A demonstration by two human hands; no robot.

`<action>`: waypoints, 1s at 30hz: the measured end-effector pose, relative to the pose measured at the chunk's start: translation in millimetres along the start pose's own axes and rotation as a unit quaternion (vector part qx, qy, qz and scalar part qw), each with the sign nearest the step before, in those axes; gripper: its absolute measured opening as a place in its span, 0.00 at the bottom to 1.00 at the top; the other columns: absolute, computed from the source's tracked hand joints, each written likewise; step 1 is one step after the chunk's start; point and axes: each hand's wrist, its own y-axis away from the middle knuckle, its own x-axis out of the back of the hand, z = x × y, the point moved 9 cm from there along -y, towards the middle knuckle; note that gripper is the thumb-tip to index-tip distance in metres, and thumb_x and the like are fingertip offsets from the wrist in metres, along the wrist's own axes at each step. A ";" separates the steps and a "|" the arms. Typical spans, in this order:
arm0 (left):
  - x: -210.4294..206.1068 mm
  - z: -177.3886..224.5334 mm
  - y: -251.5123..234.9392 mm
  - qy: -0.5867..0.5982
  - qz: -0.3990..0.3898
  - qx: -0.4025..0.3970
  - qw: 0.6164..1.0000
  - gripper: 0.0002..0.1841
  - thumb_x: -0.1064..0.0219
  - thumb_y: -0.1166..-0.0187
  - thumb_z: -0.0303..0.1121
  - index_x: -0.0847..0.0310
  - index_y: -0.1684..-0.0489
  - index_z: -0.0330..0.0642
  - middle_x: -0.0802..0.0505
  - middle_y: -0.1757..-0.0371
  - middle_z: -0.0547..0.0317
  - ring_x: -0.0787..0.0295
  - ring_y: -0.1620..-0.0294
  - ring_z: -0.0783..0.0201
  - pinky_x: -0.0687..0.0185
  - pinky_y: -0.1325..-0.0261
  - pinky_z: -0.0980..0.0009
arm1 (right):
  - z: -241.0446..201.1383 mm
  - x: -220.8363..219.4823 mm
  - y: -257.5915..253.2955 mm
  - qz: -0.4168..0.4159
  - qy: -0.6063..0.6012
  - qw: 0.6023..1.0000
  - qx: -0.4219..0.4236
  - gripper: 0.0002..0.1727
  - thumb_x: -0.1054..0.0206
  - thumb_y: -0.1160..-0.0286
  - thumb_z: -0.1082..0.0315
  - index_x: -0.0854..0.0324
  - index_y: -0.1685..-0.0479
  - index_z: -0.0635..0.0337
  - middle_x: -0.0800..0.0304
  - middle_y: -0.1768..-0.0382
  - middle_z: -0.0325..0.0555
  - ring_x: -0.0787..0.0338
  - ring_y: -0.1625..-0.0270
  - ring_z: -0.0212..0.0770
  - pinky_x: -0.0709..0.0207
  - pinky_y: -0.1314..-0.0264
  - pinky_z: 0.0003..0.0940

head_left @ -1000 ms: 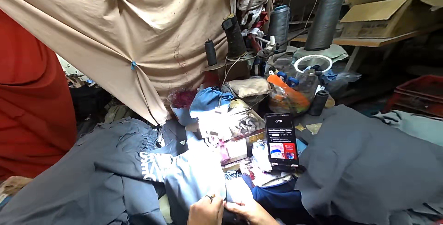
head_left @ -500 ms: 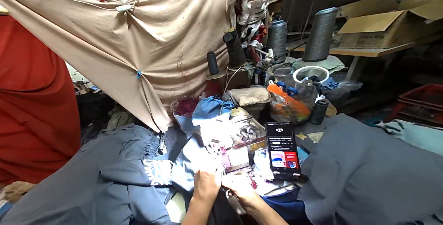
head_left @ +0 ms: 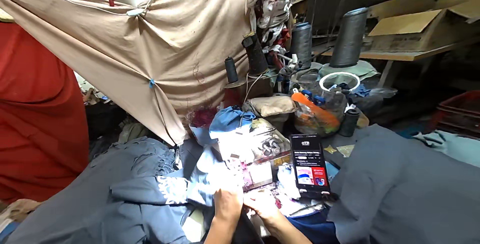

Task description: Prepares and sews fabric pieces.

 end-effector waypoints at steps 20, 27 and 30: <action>48.2 -42.9 -31.4 0.132 -0.147 0.039 0.980 0.17 0.34 0.19 0.40 0.08 0.54 0.33 0.05 0.55 0.46 0.08 0.49 0.54 0.17 0.37 0.54 | -4.4 12.6 8.9 0.027 0.042 0.998 0.032 0.06 0.26 0.28 0.68 0.12 0.72 0.56 0.14 0.75 0.29 0.17 0.69 0.22 0.22 0.60 0.24; 26.9 3.0 44.7 0.002 0.015 -0.106 0.994 0.09 0.29 0.27 0.35 0.03 0.67 0.41 0.05 0.74 0.51 0.04 0.71 0.51 0.10 0.68 0.49 | 13.0 11.9 22.8 -0.008 0.030 0.999 0.009 0.13 0.26 0.29 0.64 0.15 0.82 0.50 0.18 0.82 0.25 0.22 0.78 0.21 0.27 0.70 0.22; 16.5 3.5 47.6 -0.012 0.071 -0.118 0.990 0.08 0.28 0.30 0.35 0.04 0.72 0.42 0.07 0.79 0.55 0.05 0.76 0.54 0.12 0.74 0.53 | 15.1 12.7 19.8 0.007 0.028 1.000 0.010 0.13 0.26 0.30 0.64 0.16 0.83 0.50 0.20 0.83 0.24 0.23 0.78 0.21 0.29 0.70 0.22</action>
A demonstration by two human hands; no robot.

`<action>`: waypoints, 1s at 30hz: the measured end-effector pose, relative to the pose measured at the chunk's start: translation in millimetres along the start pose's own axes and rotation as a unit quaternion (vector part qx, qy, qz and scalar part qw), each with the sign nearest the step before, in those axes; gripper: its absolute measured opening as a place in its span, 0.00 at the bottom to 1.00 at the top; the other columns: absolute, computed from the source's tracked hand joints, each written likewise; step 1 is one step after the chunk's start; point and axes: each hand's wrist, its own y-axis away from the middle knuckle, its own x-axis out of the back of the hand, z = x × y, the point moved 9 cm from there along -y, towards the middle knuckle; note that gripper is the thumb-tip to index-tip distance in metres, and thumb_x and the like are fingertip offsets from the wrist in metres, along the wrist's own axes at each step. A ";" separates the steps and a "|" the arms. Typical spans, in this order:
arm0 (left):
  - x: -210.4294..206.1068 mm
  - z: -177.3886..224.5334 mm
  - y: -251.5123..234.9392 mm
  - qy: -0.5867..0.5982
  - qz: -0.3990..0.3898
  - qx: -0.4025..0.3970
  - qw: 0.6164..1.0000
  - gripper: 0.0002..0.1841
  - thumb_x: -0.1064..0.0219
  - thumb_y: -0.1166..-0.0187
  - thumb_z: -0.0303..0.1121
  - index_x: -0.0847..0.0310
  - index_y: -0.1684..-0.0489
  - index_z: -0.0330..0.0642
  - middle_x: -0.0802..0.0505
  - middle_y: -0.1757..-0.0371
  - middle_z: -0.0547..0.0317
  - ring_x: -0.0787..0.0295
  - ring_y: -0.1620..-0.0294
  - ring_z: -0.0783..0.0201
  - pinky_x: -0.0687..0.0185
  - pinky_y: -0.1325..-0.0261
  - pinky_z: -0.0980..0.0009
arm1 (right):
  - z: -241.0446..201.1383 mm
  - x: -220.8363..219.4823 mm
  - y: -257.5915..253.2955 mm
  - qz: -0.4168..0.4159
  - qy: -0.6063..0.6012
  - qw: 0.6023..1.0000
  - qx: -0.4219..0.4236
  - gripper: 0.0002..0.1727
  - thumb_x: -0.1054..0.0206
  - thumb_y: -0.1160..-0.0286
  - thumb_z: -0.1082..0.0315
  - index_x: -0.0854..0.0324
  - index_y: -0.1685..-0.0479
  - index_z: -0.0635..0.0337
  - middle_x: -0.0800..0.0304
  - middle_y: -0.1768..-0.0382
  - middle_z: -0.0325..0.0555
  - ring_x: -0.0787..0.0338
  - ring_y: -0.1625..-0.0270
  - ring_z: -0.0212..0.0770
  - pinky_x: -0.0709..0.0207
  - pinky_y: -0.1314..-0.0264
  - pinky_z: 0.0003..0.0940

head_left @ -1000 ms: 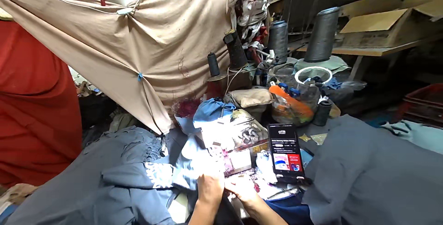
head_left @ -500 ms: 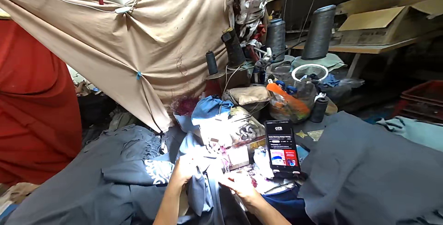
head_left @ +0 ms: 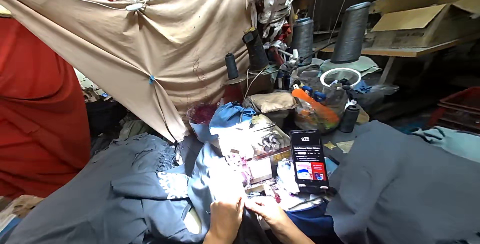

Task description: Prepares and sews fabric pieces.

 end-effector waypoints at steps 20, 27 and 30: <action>14.2 -40.6 15.3 0.026 -0.083 0.116 0.989 0.17 0.26 0.28 0.43 0.05 0.61 0.36 0.03 0.60 0.47 0.03 0.57 0.47 0.09 0.53 0.45 | -18.7 10.8 33.0 0.039 0.015 0.998 0.048 0.06 0.28 0.28 0.69 0.11 0.71 0.59 0.12 0.79 0.31 0.17 0.79 0.23 0.21 0.73 0.22; 15.7 -20.7 56.7 0.213 0.121 0.003 0.970 0.05 0.24 0.30 0.35 0.02 0.64 0.50 0.04 0.62 0.64 0.09 0.55 0.72 0.15 0.46 0.74 | -12.5 3.6 50.1 0.010 -0.049 0.999 0.013 0.05 0.29 0.26 0.72 0.13 0.69 0.59 0.11 0.77 0.34 0.13 0.76 0.27 0.17 0.70 0.23; 9.7 -13.2 55.6 0.174 0.110 -0.035 0.978 0.05 0.25 0.27 0.38 0.02 0.62 0.56 0.06 0.65 0.66 0.12 0.56 0.70 0.17 0.47 0.72 | -10.2 3.3 50.9 0.011 -0.054 0.998 0.003 0.06 0.29 0.25 0.71 0.13 0.71 0.59 0.10 0.78 0.34 0.13 0.76 0.28 0.16 0.69 0.24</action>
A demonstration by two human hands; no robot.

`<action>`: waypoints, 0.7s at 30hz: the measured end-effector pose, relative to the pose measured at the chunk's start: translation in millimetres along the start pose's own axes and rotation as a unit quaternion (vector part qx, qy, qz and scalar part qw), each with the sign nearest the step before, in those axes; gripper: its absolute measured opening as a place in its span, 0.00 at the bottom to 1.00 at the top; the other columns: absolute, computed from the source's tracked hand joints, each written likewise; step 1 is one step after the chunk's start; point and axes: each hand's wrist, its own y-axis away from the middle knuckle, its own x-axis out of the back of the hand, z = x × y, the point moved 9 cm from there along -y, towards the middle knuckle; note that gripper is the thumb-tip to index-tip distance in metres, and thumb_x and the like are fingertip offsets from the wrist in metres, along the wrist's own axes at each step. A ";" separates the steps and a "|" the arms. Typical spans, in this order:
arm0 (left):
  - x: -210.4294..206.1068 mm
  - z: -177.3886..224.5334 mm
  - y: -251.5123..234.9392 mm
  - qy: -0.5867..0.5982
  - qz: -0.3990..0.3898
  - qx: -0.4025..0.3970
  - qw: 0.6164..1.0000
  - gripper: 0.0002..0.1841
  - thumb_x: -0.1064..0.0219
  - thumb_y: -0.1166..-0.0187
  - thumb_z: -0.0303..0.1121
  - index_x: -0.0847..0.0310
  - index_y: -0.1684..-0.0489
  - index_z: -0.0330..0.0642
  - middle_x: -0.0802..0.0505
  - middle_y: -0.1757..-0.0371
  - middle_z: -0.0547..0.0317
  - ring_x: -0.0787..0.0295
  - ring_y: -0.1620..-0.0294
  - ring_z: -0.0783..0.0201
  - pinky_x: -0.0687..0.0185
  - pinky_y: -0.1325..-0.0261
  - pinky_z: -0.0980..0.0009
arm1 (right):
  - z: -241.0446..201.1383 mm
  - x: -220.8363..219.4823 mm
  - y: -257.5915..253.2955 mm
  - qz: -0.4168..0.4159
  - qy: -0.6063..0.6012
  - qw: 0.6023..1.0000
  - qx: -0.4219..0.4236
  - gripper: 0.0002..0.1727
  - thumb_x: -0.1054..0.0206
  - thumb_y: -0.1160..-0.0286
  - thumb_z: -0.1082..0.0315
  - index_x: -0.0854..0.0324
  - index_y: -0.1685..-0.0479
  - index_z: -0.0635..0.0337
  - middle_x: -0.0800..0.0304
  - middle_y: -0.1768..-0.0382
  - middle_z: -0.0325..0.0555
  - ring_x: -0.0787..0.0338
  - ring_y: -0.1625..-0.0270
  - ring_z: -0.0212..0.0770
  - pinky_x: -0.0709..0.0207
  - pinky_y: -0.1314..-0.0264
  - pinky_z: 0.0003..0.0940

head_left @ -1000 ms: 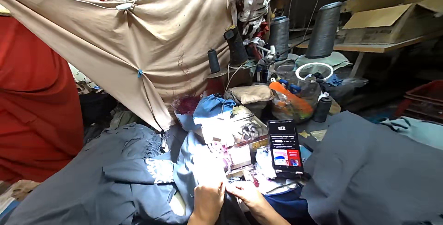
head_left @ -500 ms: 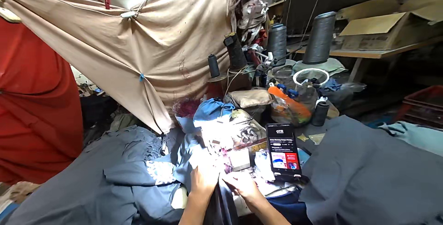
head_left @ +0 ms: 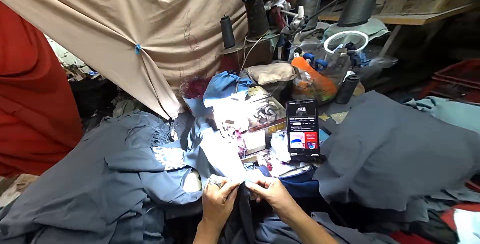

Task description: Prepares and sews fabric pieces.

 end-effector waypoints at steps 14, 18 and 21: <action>-9.0 15.0 5.5 0.043 -0.026 -0.079 0.996 0.04 0.25 0.27 0.34 0.03 0.61 0.51 0.05 0.60 0.65 0.14 0.51 0.69 0.22 0.41 0.74 | 3.7 -3.7 3.2 -0.014 0.019 1.000 0.012 0.06 0.32 0.28 0.76 0.11 0.69 0.61 0.08 0.74 0.35 0.09 0.71 0.28 0.14 0.62 0.24; -10.1 16.5 8.7 0.037 -0.031 -0.101 0.994 0.04 0.25 0.25 0.33 0.03 0.62 0.49 0.05 0.61 0.63 0.13 0.51 0.68 0.21 0.40 0.75 | 1.8 -3.0 3.7 -0.013 0.023 1.000 0.015 0.06 0.31 0.26 0.71 0.11 0.70 0.58 0.07 0.73 0.34 0.08 0.67 0.27 0.13 0.55 0.25; -9.6 17.8 13.9 0.030 -0.001 -0.116 0.993 0.05 0.26 0.23 0.37 0.05 0.60 0.49 0.06 0.59 0.64 0.14 0.48 0.68 0.22 0.36 0.74 | 0.2 -2.3 1.7 0.005 0.033 0.999 0.031 0.09 0.26 0.27 0.66 0.11 0.74 0.57 0.09 0.76 0.32 0.12 0.70 0.24 0.17 0.59 0.22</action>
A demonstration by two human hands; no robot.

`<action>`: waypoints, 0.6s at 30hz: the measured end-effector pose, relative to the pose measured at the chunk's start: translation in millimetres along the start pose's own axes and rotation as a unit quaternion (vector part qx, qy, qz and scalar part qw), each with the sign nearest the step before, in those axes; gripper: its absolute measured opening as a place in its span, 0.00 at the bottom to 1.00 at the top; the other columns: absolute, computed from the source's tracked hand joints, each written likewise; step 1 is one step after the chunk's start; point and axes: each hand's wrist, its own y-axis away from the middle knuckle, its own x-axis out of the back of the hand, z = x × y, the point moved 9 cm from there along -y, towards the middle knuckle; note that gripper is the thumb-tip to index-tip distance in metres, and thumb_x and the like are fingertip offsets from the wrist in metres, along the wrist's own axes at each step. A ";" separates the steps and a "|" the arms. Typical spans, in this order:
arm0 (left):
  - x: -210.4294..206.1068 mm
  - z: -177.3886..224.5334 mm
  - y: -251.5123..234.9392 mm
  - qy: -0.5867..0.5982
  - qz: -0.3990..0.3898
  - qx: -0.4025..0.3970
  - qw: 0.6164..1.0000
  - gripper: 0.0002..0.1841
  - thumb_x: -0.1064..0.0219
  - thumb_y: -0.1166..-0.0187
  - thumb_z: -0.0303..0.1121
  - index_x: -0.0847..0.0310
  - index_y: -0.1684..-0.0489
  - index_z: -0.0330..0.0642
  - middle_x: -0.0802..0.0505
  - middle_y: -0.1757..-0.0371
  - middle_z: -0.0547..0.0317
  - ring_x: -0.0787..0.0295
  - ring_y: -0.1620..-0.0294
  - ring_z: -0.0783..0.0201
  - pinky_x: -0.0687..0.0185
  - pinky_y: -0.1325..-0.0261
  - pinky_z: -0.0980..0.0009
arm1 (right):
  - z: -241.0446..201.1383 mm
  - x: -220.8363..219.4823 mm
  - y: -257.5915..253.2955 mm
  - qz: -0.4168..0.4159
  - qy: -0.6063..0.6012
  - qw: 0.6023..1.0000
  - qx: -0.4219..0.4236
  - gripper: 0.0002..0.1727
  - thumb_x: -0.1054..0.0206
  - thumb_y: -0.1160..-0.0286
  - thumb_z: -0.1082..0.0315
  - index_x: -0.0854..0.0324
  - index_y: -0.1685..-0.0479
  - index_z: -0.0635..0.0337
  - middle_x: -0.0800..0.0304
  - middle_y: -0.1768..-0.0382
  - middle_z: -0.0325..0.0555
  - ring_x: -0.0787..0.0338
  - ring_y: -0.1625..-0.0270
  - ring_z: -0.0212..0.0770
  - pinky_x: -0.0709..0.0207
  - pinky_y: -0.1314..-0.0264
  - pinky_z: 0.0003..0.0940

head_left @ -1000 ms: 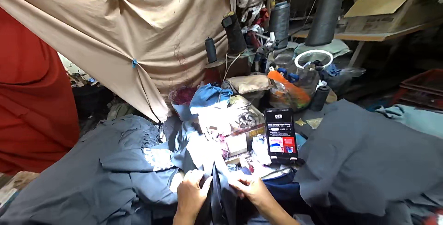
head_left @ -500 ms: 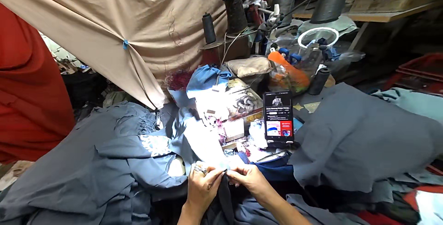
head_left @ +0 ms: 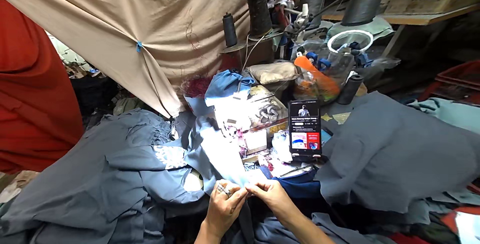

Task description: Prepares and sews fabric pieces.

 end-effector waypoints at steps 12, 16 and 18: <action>-31.5 -43.8 -42.0 -0.303 -0.171 0.121 0.930 0.32 0.27 0.45 0.22 0.10 0.33 0.53 0.03 0.44 0.49 0.12 0.33 0.38 0.42 0.23 0.23 | 20.1 3.1 -2.0 0.043 0.177 0.982 0.046 0.12 0.30 0.28 0.63 0.14 0.78 0.58 0.11 0.80 0.32 0.12 0.75 0.24 0.15 0.64 0.24; -31.3 -49.2 -44.1 -0.307 -0.168 0.117 0.929 0.31 0.29 0.42 0.22 0.10 0.32 0.54 0.04 0.40 0.50 0.12 0.31 0.38 0.43 0.23 0.23 | 15.1 3.6 -9.1 0.079 0.133 0.986 0.064 0.10 0.30 0.28 0.67 0.14 0.77 0.59 0.10 0.79 0.32 0.11 0.74 0.24 0.15 0.63 0.23; -30.3 -53.6 -46.7 -0.301 -0.177 0.111 0.930 0.31 0.29 0.42 0.23 0.10 0.32 0.53 0.05 0.37 0.49 0.14 0.29 0.36 0.42 0.22 0.23 | 5.9 4.0 -24.9 0.090 0.131 0.983 0.091 0.09 0.31 0.28 0.69 0.13 0.74 0.61 0.10 0.76 0.34 0.11 0.72 0.25 0.15 0.62 0.24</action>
